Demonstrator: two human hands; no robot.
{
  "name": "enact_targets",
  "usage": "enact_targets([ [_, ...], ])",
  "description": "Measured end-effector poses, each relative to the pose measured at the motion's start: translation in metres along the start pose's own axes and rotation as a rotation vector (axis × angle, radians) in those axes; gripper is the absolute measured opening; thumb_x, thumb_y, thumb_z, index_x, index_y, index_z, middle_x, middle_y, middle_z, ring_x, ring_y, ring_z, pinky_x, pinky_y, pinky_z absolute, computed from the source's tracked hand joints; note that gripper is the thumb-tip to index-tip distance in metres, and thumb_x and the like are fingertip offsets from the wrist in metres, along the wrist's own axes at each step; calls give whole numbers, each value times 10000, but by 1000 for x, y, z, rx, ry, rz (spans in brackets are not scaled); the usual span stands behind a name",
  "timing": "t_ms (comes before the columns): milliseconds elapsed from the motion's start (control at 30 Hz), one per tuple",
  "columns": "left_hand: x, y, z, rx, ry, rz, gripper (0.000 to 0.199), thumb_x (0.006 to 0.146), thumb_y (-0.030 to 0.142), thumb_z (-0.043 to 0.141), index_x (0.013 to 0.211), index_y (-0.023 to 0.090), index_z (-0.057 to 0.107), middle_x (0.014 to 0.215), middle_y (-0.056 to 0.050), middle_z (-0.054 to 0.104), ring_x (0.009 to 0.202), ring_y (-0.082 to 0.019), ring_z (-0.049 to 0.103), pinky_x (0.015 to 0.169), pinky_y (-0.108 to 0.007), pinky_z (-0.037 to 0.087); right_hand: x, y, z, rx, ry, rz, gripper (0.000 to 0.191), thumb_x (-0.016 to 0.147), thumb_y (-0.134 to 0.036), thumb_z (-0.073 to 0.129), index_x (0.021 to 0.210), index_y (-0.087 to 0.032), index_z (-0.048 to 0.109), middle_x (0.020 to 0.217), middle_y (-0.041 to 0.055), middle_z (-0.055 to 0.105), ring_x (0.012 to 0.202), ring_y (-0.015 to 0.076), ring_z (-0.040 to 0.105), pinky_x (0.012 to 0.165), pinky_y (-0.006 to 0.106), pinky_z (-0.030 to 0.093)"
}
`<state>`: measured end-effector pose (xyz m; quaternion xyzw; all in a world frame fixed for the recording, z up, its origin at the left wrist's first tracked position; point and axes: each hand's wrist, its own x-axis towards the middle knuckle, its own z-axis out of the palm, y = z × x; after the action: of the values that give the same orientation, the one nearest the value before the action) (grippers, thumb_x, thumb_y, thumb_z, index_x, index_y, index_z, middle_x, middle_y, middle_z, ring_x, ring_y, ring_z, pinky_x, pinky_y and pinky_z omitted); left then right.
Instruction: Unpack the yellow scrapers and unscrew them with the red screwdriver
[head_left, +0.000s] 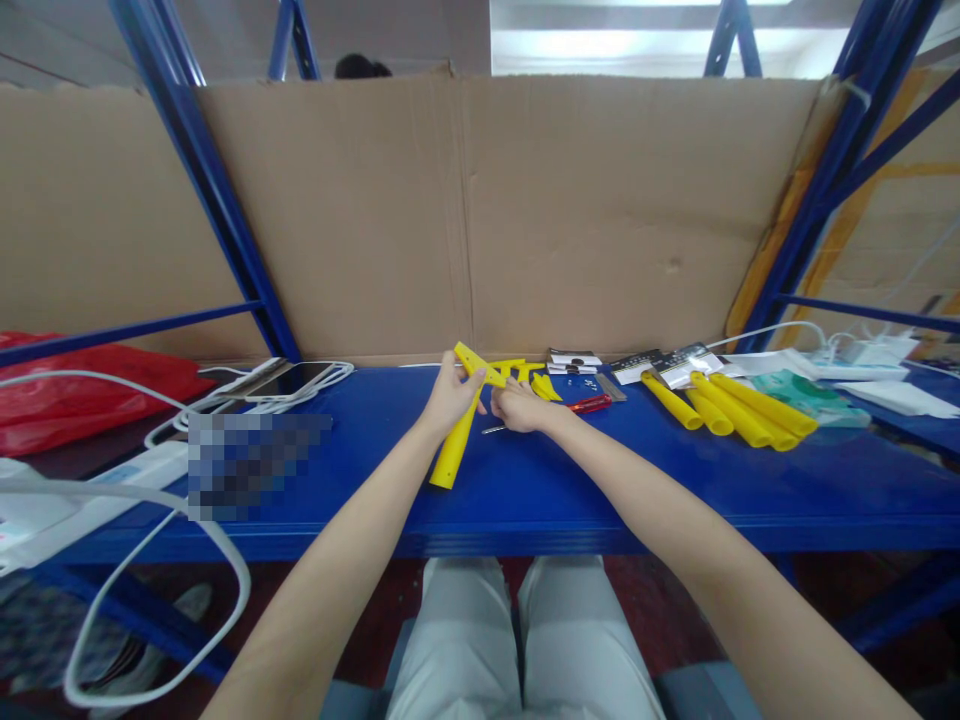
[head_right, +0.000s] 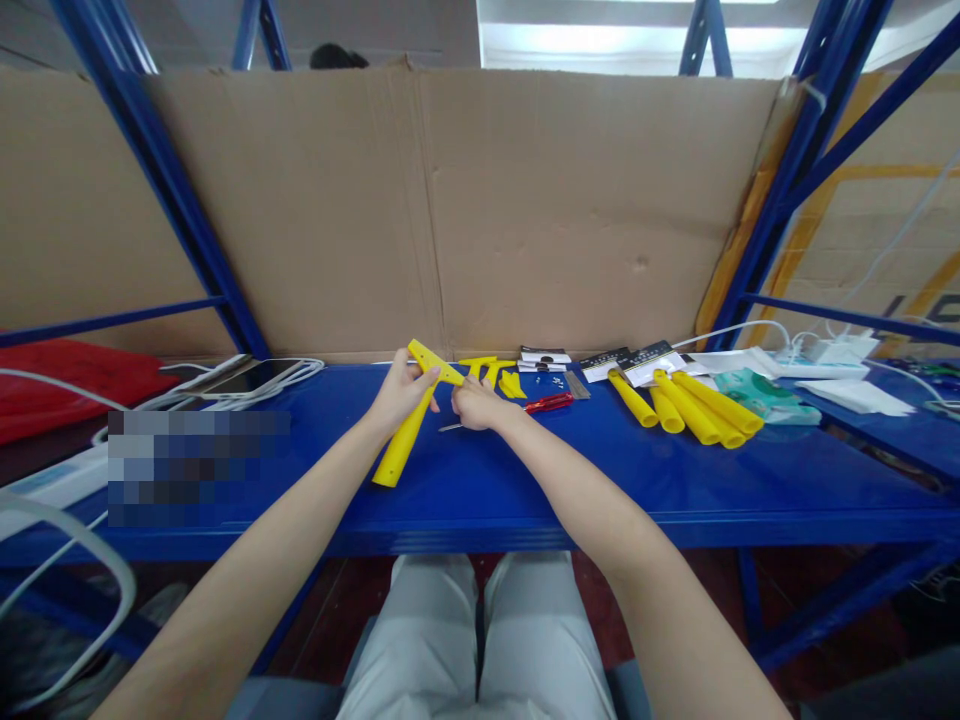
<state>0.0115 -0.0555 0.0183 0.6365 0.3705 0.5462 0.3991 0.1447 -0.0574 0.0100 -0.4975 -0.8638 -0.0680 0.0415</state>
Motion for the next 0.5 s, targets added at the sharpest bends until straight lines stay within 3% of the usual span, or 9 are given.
enact_targets([
  [167,0,1,-1,5,32,9,268,801,219,554,917,208,313,762,45,602,313,-24,479,333,-135,356,4,14,-6,44,113,53,206,794,-125,458,871,-156,646,1045,132,575,1038,256,471,827,376,393],
  [333,0,1,-2,22,26,15,292,791,254,579,926,208,325,803,36,602,329,-13,474,345,-137,375,-5,69,-14,69,245,317,229,797,-135,437,881,-164,648,1089,117,580,1080,262,468,863,395,404],
  [433,-2,2,0,40,-1,2,269,797,221,570,914,207,328,777,43,592,324,-22,479,338,-139,367,-19,104,-9,35,184,553,241,805,-168,442,904,-156,661,1145,148,568,1128,297,455,885,431,405],
  [500,-3,3,1,45,-18,-19,244,807,186,549,900,206,324,751,49,583,312,-30,478,331,-146,366,-25,119,-2,56,69,640,246,793,-158,457,906,-175,675,1146,131,584,1145,288,461,909,420,401],
])
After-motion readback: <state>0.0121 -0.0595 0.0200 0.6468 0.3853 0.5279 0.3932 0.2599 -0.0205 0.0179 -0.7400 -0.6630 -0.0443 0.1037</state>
